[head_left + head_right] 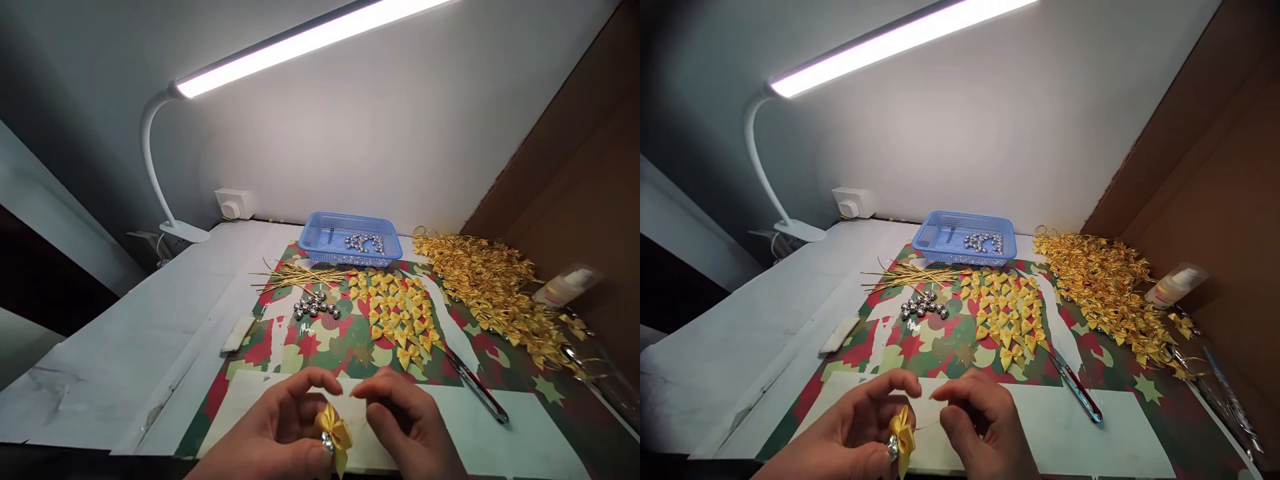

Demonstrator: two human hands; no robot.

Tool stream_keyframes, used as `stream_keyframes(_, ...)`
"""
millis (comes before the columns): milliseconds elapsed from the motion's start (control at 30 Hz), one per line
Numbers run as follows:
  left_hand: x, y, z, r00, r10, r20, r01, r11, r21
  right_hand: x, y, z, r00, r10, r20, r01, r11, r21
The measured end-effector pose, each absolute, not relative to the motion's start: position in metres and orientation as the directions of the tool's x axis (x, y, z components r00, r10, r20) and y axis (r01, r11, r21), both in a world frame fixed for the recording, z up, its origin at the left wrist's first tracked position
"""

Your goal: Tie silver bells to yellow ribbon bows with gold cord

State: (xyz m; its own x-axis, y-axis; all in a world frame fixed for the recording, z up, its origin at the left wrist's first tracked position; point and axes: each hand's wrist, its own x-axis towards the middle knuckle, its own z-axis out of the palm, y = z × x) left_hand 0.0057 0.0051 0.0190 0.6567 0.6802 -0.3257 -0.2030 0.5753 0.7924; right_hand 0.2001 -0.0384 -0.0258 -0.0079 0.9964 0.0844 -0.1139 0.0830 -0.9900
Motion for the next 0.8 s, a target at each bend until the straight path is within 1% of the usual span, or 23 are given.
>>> stream_keyframes(100,0.007,0.005,0.009,0.719,0.59,-0.368,-0.193,0.678,0.709,0.199,-0.034,-0.022,-0.104,0.986,0.129,-0.162,0.111,-0.981)
stream_keyframes(200,0.011,0.003,0.001,0.748,0.538,-0.388,-0.198,0.74,0.643,0.194,-0.03,-0.021,-0.159,0.966,0.202,-0.134,0.182,-0.974)
stream_keyframes(233,0.012,0.003,0.0,0.749,0.539,-0.387,-0.203,0.742,0.639,0.193,-0.03,-0.02,-0.152,0.965,0.216,-0.11,0.2,-0.974)
stream_keyframes(300,0.013,0.003,0.002,0.717,0.571,-0.399,-0.193,0.714,0.674,0.193,-0.031,-0.018,-0.111,0.966,0.232,-0.03,0.23,-0.973)
stream_keyframes(367,0.011,0.004,0.009,0.645,0.644,-0.412,-0.146,0.633,0.76,0.196,-0.034,-0.015,-0.067,0.97,0.235,0.115,0.242,-0.963)
stream_keyframes(467,0.007,0.009,0.018,0.527,0.779,-0.339,0.007,0.394,0.919,0.201,-0.037,-0.012,-0.067,0.98,0.187,0.355,0.198,-0.914)
stream_keyframes(533,0.006,0.013,0.019,0.488,0.826,-0.283,0.113,0.262,0.959,0.202,-0.036,-0.012,-0.108,0.984,0.138,0.452,0.173,-0.875)
stream_keyframes(600,0.008,0.016,0.015,0.455,0.855,-0.249,0.169,0.191,0.967,0.201,-0.032,-0.017,-0.141,0.983,0.115,0.504,0.171,-0.846)
stream_keyframes(667,0.011,0.02,0.007,0.423,0.881,-0.21,0.224,0.123,0.967,0.2,-0.028,-0.024,-0.145,0.982,0.123,0.532,0.182,-0.827)
stream_keyframes(733,0.015,0.024,-0.002,0.416,0.894,-0.167,0.296,0.04,0.954,0.201,-0.022,-0.032,-0.113,0.981,0.155,0.534,0.192,-0.824)
stream_keyframes(800,0.018,0.028,-0.008,0.409,0.902,-0.134,0.364,-0.027,0.931,0.204,-0.017,-0.039,-0.057,0.978,0.202,0.495,0.203,-0.845)
